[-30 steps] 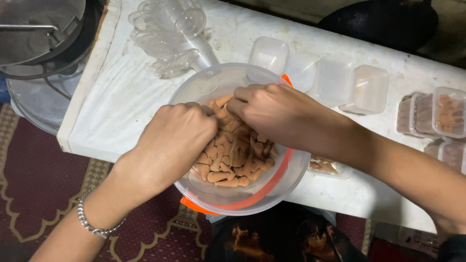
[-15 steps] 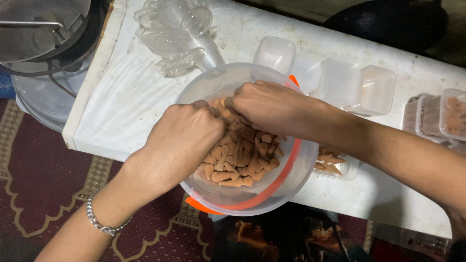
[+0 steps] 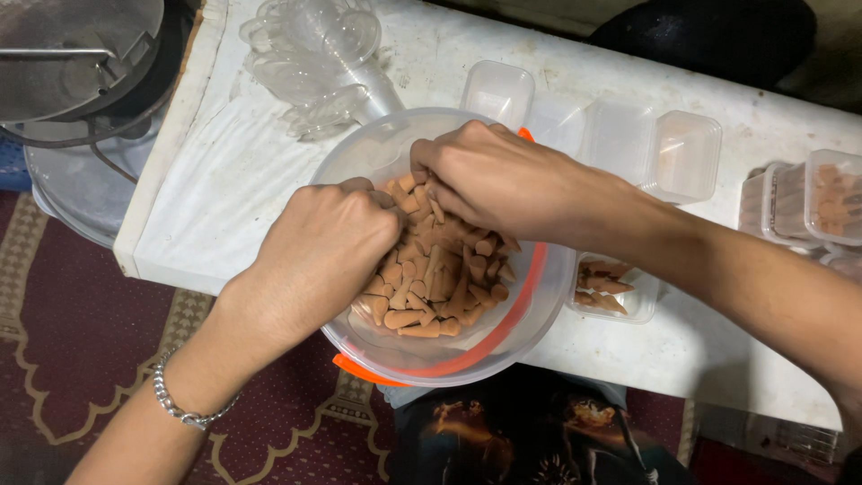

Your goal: The person picks up incense cones from a bucket and places them into plastic containers. They arrange the items by hand, close the containers with lids, and move them to a stack.

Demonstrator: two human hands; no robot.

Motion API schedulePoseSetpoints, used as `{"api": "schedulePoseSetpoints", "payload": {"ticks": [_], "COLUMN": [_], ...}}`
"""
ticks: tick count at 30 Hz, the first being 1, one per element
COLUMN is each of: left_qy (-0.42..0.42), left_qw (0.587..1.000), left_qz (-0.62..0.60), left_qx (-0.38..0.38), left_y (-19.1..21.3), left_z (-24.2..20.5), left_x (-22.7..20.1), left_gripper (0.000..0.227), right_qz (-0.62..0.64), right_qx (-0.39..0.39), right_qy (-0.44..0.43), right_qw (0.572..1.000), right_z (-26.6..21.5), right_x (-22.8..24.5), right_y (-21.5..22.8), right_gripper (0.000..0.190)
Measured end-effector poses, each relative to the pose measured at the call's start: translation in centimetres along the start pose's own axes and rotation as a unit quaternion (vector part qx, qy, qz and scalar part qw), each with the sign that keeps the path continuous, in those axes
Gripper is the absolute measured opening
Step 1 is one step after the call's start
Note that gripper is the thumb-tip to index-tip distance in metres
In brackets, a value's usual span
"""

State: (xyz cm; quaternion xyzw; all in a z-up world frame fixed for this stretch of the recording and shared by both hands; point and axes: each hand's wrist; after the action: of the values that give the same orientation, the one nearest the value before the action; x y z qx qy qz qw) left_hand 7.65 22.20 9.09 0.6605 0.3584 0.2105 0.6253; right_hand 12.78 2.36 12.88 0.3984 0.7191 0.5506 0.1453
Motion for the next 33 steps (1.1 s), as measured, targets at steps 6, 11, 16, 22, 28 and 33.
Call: {"api": "schedulePoseSetpoints", "payload": {"ticks": [6, 11, 16, 22, 28, 33], "left_qy": [0.007, 0.014, 0.024, -0.001, -0.028, -0.033], "left_qw": [1.0, 1.0, 0.999, 0.999, 0.999, 0.997], "left_qz": [0.016, 0.018, 0.034, -0.003, -0.019, -0.042], "left_qx": [0.0, 0.011, 0.029, 0.034, 0.035, 0.062], "left_y": [0.4, 0.3, 0.2, 0.0, -1.1, -0.5], "left_z": [0.0, 0.0, 0.3, 0.8, 1.0, 0.9], "left_x": [-0.2, -0.1, -0.1, -2.0, -2.2, -2.2], "left_gripper": [0.019, 0.022, 0.017, 0.012, 0.014, 0.005], "right_qz": [0.034, -0.131, -0.216, -0.235, -0.271, -0.322], "right_qx": [0.02, 0.021, 0.025, 0.008, -0.008, -0.04], "right_qy": [-0.026, 0.063, 0.061, 0.061, 0.107, 0.128], "right_qw": [0.999, 0.989, 0.974, 0.97, 0.957, 0.937], "right_z": [-2.6, -3.1, -1.7, -1.9, -2.8, -2.5], "right_x": [0.1, -1.1, -1.2, -1.2, -1.3, -1.7], "right_y": [1.4, -1.1, -3.4, -3.2, -3.7, -5.6], "right_gripper": [0.021, 0.016, 0.019, 0.015, 0.012, 0.014]}}
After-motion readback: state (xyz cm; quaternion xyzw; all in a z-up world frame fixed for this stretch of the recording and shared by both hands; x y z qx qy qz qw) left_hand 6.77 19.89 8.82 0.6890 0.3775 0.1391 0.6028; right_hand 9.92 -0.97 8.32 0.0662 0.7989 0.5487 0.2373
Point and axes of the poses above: each hand's wrist, its own z-axis towards the middle knuckle, its own y-axis out of the back of the hand, x = y × z, and after that the axes turned 13 degrees about -z, right-handed
